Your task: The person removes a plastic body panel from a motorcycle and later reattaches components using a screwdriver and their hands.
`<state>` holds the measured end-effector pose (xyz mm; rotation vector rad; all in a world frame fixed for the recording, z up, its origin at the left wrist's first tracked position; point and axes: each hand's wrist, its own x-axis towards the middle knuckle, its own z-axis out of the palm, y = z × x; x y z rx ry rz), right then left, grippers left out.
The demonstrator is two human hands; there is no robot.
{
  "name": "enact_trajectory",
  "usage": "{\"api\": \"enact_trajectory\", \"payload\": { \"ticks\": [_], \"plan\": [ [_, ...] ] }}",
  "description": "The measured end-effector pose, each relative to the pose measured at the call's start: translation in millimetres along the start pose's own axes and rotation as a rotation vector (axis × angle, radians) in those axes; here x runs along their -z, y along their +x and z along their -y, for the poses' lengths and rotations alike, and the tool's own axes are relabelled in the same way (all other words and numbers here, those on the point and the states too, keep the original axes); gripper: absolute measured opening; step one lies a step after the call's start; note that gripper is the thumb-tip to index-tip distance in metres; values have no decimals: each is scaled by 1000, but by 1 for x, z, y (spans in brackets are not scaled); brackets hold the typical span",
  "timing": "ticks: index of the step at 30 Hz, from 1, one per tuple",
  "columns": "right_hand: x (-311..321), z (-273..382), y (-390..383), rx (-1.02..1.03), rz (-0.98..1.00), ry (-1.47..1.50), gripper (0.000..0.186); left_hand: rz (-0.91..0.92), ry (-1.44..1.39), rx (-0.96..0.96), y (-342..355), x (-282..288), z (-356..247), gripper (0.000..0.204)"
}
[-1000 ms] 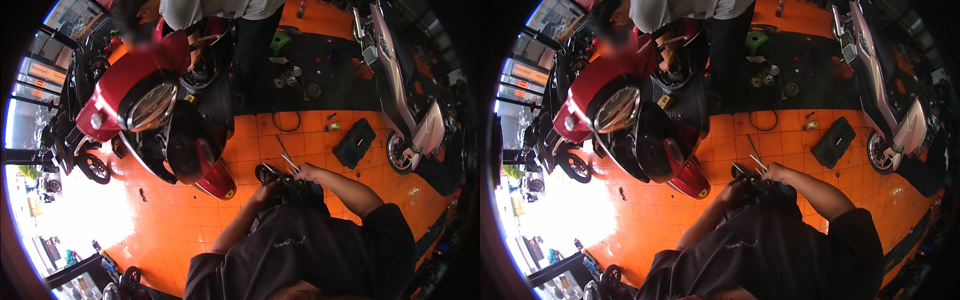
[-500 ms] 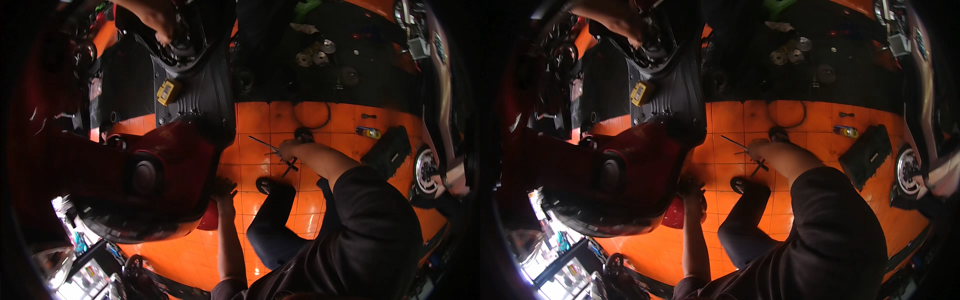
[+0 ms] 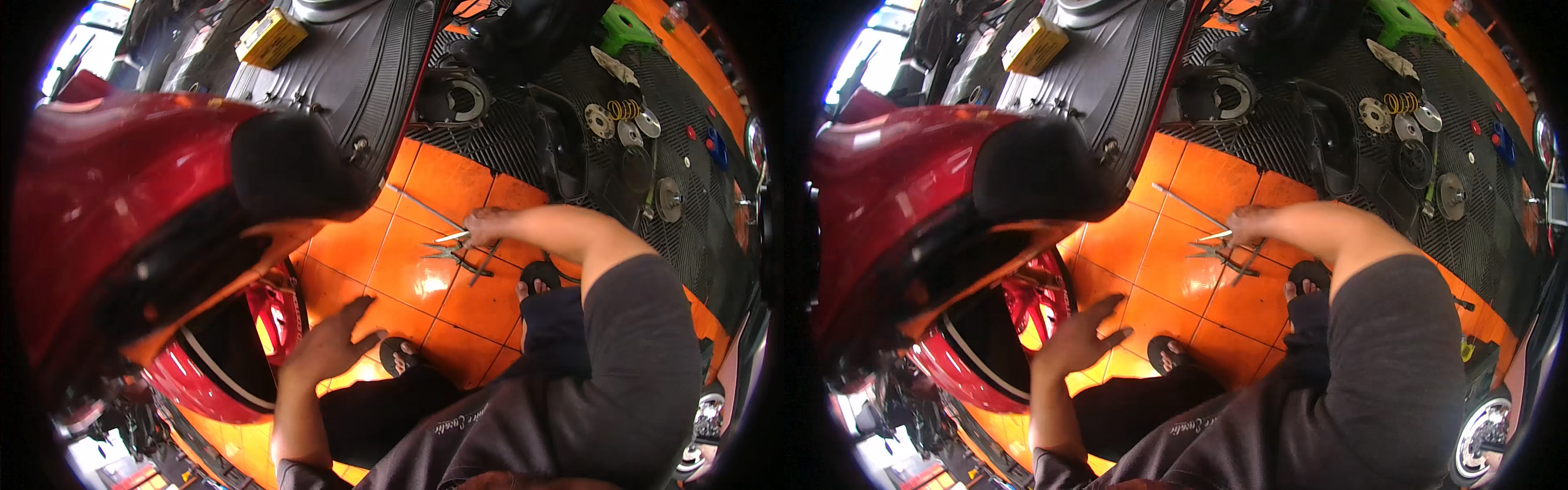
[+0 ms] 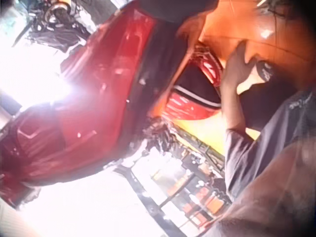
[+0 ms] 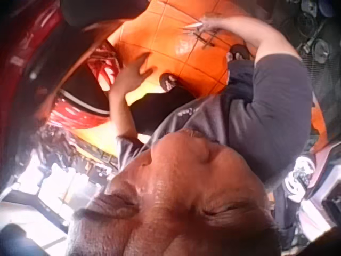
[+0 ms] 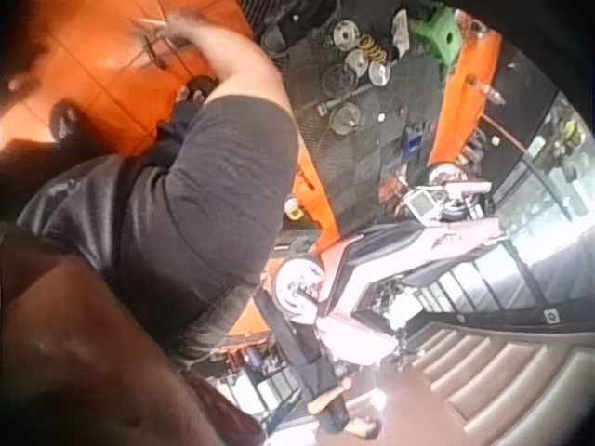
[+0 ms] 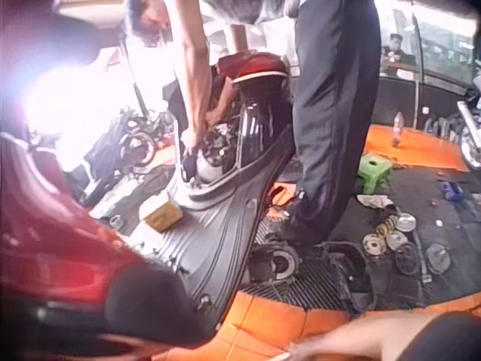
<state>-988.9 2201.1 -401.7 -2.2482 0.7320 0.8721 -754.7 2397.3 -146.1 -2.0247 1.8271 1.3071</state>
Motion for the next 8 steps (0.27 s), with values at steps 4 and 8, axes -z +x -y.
{"api": "enact_trajectory", "payload": {
  "ticks": [4,8],
  "plan": [
    [2,-7,12,54,-61,-196,45,-605,93,-65,-41,22,-32,54],
    [40,15,37,40,74,-198,57,-1142,25,-11,-135,11,10,52]
  ]
}}
